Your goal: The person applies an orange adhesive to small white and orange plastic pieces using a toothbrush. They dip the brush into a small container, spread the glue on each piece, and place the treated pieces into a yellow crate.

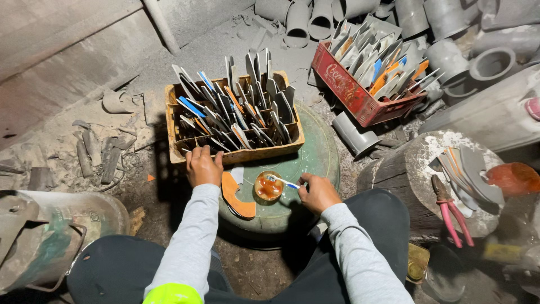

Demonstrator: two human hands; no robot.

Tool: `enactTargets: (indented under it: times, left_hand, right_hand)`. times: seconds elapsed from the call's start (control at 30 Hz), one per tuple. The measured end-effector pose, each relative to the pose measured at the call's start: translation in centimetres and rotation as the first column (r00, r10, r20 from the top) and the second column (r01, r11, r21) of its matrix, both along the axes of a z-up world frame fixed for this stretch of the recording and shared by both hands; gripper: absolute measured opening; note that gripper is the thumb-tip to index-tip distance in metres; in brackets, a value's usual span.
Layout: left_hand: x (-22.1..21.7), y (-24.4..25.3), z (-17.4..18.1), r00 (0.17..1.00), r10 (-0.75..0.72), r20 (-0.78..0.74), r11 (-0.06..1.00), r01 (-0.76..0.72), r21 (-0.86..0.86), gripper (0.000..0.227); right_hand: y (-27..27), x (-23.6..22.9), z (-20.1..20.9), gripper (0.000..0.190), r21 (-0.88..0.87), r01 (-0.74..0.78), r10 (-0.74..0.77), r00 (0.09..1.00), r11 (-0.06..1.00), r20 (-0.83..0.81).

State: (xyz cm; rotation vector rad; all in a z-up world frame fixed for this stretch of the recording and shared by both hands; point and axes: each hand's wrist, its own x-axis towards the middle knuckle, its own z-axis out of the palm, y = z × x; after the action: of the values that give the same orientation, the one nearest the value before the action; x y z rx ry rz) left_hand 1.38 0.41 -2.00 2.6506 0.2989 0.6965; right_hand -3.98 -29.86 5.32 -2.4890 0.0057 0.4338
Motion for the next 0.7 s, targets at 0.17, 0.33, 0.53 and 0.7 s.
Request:
enactTargets:
  times: [0.17,0.33,0.53,0.7]
  left_hand:
    - [-0.2,0.1,0.0,1.0,-0.02,-0.017,0.996,0.021,0.082,0.034]
    - [-0.4,-0.1,0.4,0.998,-0.055,-0.039,0.993,0.059,0.099,0.029]
    - [0.0,-0.7,0.6,0.996,0.007,-0.087,0.999,-0.003,0.046,0.039]
    - [0.2,-0.9,-0.1,0.998,-0.068,0.001,0.998,0.068,0.016,0.036]
  right_hand:
    - [0.1,0.0,0.3,0.023,0.016,-0.012,0.012,1.0,1.0,0.021]
    - [0.1,-0.2,0.3,0.024,0.025,-0.012,0.012,1.0,1.0,0.011]
    - [-0.2,-0.1,0.3,0.024,0.048,-0.029,0.027,0.998,0.998,0.055]
    - [-0.1,-0.1,0.0,0.024,0.048,-0.036,0.032,0.997,0.998,0.076]
